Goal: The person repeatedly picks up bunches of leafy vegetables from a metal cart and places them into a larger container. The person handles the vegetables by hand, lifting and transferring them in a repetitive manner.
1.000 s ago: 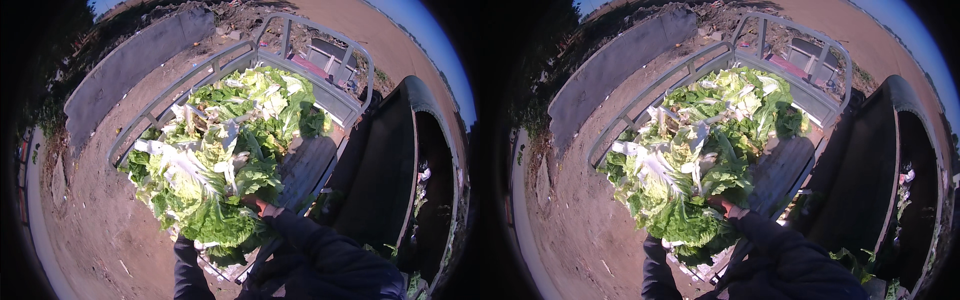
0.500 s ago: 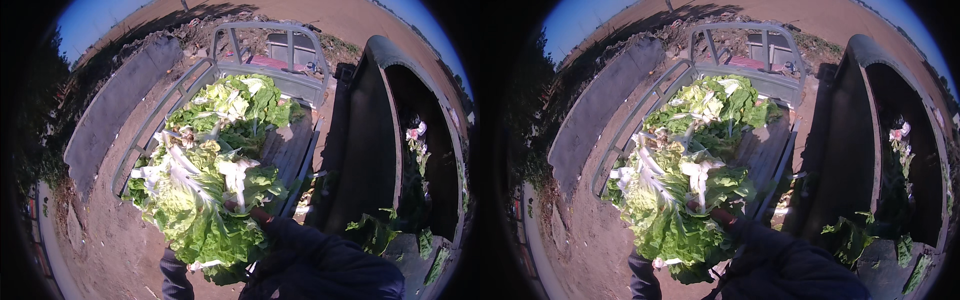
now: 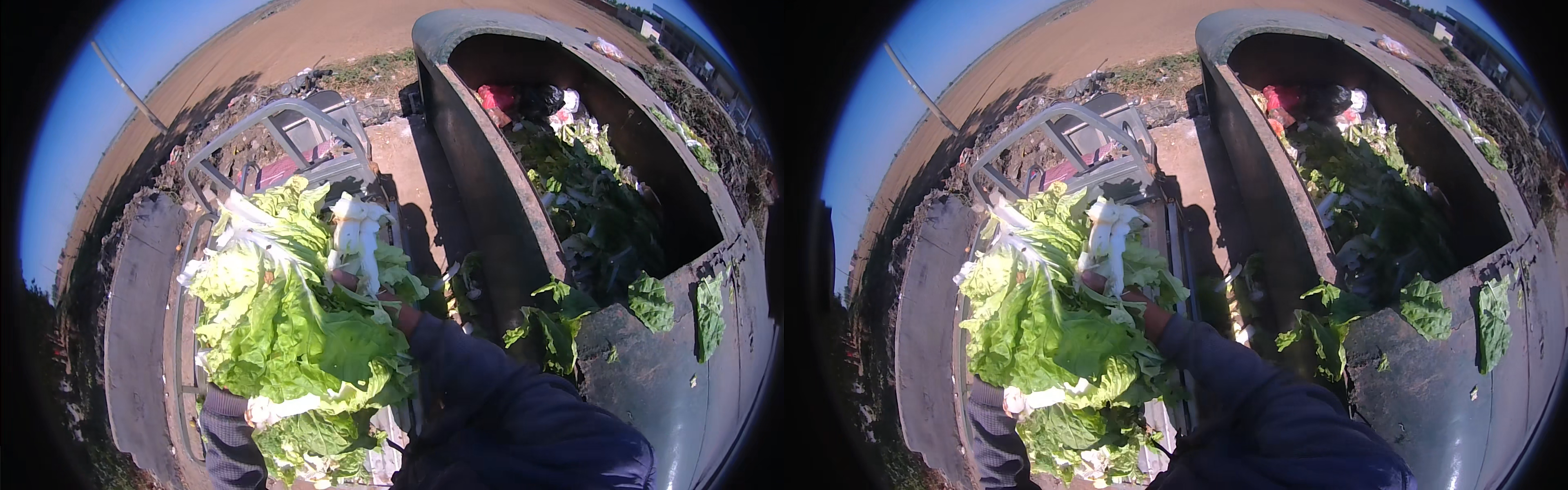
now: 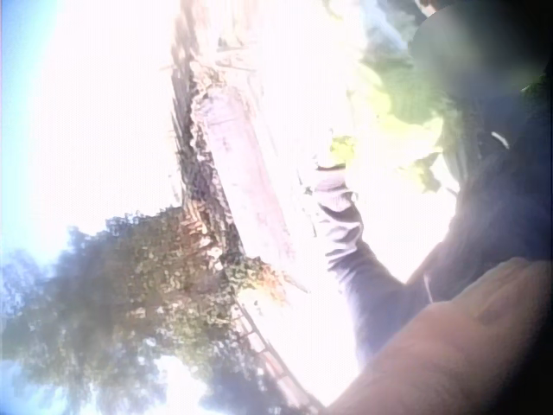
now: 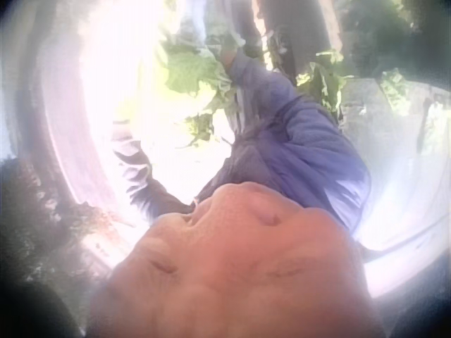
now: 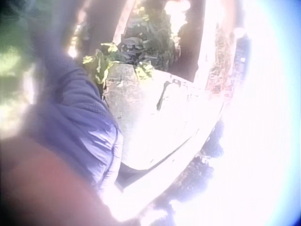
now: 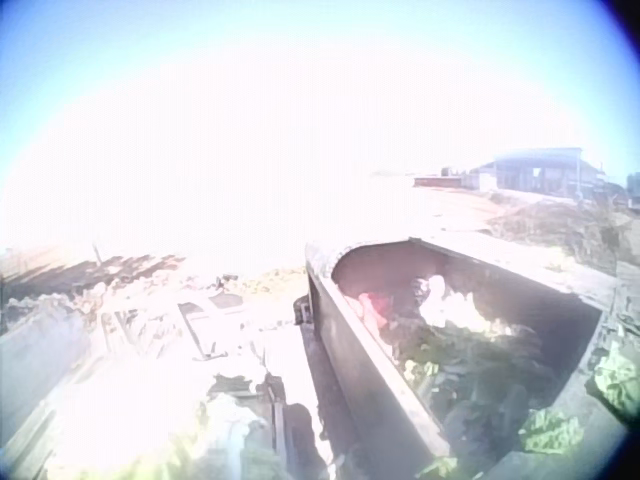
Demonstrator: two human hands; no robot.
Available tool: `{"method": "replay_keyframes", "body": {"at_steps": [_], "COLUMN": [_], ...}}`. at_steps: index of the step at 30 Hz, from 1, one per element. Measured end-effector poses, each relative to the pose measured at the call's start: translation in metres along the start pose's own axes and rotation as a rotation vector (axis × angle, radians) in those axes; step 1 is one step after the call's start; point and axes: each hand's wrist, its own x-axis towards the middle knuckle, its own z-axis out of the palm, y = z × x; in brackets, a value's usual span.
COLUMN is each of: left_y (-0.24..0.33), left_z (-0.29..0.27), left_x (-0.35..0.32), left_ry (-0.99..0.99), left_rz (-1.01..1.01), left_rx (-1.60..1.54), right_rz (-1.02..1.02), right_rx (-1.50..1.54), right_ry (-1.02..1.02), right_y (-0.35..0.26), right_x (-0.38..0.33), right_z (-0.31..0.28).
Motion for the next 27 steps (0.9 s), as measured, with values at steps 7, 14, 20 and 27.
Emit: {"method": "replay_keyframes", "body": {"at_steps": [7,14,20,27], "left_y": [0.206,0.16,-0.093,-0.336], "left_z": [0.145,0.063,-0.005,0.037], "left_x": [0.181,0.202,0.069,-0.216], "left_ry": [-0.073,0.248,0.277,0.436], "left_rz": [0.834,1.162,0.123,-0.84], "left_rx": [0.3,0.067,-0.288,-0.065], "right_rz": [-0.768,-0.626,-1.132,0.316], "right_rx": [-0.866,-1.572,-1.446,-1.249], "right_ry": [1.143,1.926,0.86,0.331], "right_y": [-0.394,-0.512,-0.34,0.144], "right_x": [-0.112,-0.19,0.073,0.128], "right_z": [-0.216,-0.26,-0.208,-0.28]}}
